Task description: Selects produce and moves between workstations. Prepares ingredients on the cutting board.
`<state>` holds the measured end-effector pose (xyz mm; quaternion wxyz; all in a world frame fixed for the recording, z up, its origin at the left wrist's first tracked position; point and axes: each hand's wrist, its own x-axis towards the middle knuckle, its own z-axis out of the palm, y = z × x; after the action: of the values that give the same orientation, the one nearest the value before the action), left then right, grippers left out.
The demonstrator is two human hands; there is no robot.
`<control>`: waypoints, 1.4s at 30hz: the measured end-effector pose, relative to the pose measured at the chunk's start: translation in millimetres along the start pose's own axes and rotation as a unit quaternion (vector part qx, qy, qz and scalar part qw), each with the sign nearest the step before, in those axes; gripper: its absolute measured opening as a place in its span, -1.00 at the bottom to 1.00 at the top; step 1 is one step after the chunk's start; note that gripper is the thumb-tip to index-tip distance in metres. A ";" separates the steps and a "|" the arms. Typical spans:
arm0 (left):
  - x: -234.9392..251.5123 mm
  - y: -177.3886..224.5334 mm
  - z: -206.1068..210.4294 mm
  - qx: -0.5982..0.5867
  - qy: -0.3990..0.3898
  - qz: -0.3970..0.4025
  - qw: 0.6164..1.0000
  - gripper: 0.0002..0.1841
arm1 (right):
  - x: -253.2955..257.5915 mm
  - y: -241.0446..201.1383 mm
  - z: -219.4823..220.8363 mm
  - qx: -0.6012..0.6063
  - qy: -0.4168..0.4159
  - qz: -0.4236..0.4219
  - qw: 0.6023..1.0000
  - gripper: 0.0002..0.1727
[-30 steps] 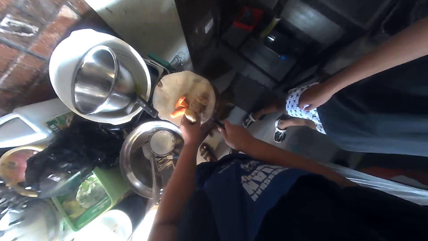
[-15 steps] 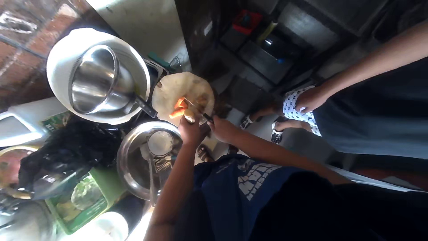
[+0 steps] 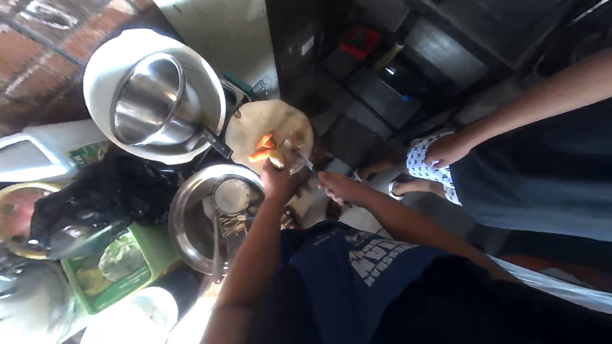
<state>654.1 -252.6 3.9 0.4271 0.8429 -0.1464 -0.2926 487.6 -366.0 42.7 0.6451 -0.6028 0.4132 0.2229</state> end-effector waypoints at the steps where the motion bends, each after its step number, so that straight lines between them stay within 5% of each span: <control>1: 0.4 -1.2 0.5 -0.003 0.002 -0.001 1.000 -0.61 | -6.2 -2.7 2.5 -0.017 0.026 -0.011 0.999 -0.27; 6: 0.3 -2.3 -0.4 0.003 -0.001 0.009 1.000 -0.59 | 1.0 11.1 14.3 -0.091 0.169 -0.089 0.977 -0.46; 13: -1.8 -6.4 0.6 0.014 0.003 0.017 1.000 -0.55 | -3.1 -7.8 28.5 -0.330 0.195 -0.074 0.921 -0.47; 29: 0.0 -7.8 0.0 0.023 -0.007 0.040 0.999 -0.55 | 13.6 -12.8 43.1 -0.365 0.164 0.023 0.916 -0.45; 42: -13.0 -14.2 5.1 0.098 -0.032 0.113 0.988 -0.38 | 31.3 -4.8 33.1 -0.299 0.135 -0.001 0.945 -0.41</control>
<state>640.6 -241.0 -5.1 0.3682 0.8489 -0.2819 -0.2537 517.6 -341.6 18.3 0.3736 -0.7927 0.4102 0.2525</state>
